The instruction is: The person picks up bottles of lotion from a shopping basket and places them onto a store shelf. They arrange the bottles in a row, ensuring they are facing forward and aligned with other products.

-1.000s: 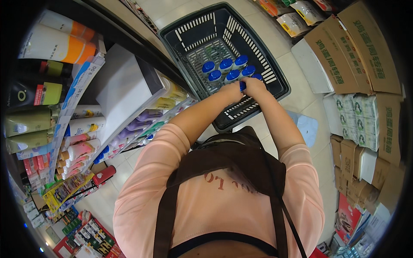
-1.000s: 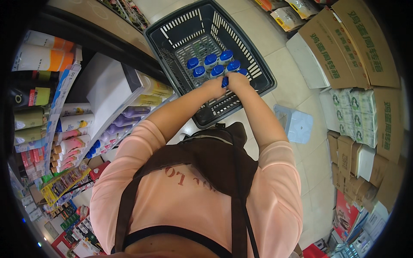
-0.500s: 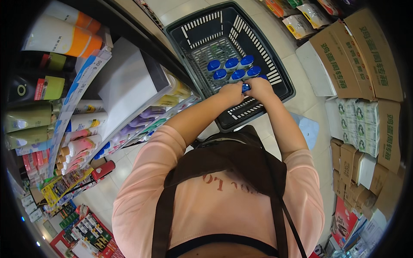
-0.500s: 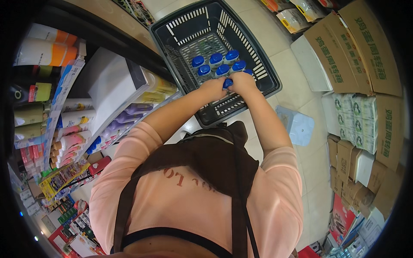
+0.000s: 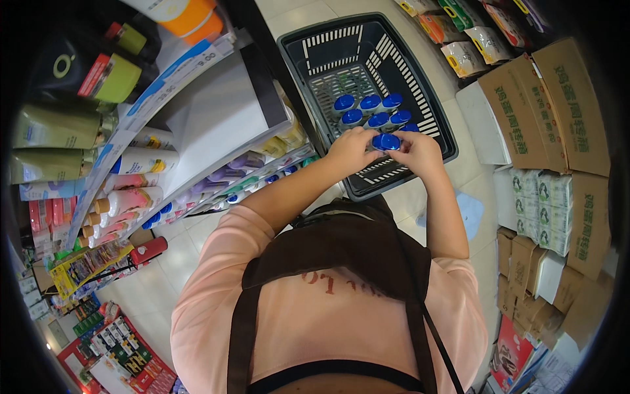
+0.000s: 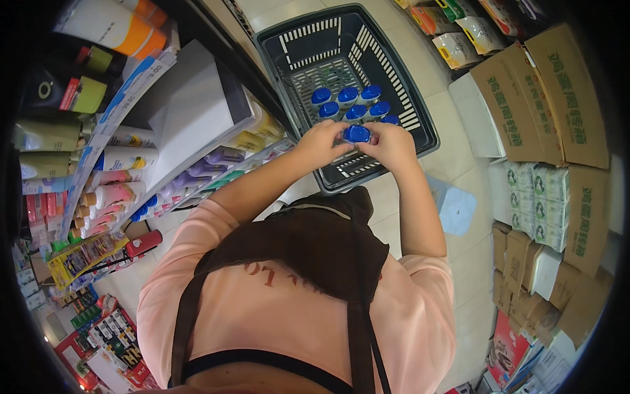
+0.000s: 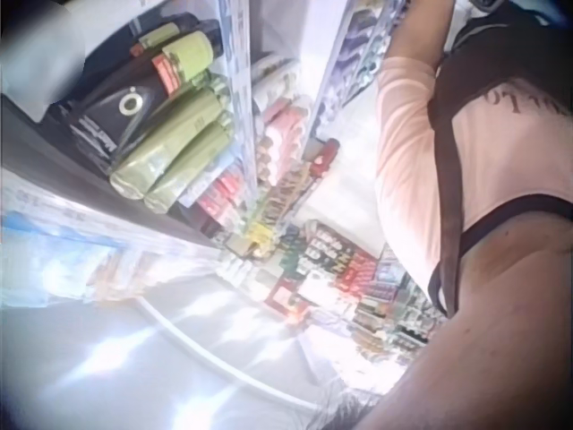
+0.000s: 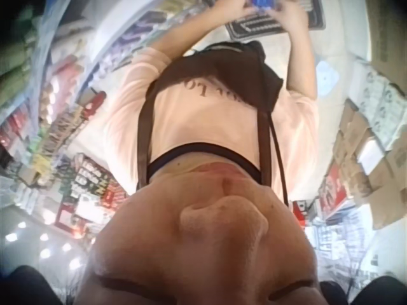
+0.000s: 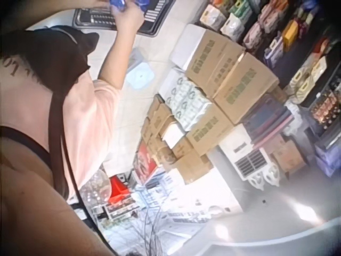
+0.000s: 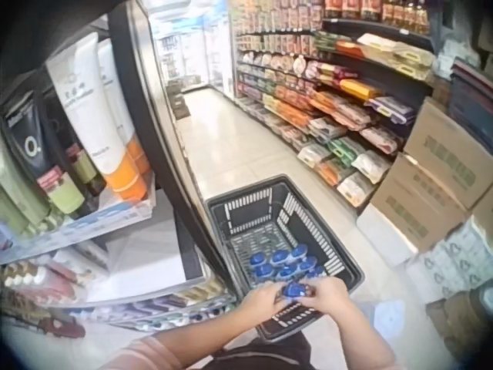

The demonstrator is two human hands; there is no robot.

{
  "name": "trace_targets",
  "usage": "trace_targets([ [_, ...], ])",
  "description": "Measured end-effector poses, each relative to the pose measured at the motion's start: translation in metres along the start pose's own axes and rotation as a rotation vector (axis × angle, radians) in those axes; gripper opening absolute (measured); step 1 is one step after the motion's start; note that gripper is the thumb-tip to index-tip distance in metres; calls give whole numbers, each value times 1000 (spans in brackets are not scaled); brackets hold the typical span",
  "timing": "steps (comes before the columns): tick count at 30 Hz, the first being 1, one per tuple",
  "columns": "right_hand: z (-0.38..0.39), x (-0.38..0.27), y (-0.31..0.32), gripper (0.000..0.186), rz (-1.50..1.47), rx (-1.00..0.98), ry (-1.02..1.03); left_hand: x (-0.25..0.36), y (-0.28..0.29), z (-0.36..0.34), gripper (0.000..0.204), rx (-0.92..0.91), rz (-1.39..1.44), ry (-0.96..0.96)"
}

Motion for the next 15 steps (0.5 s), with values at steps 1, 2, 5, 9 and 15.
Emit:
trace_targets([
  [1, 6, -10, 6, 39, -31, 6, 7, 2, 2, 4, 46, 34, -11, -35],
  [2, 12, -17, 10, 38, -62, 12, 15, 4, 4, 8, 48, 68, -22, -70],
  [5, 26, -35, 20, 37, -193, 39, 97, 13, 15, 16, 51, 107, 27, -111],
  [9, 42, -61, 28, 38, -357, 31, 196, 21, 30, 26, 57, 194, 219, -201],
  [15, 60, -104, 33, 41, -458, -70, 312, 49, 75, 53, 53, 295, 272, -260],
])
Point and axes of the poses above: each hand's wrist, its own z-axis away from the middle knuckle, its own y-axis out of the back of the hand, x = y × z, the point moved 2 cm from there along -z, towards the middle knuckle, and after that the axes turned 13 degrees about -y, right-handed, at the moved point
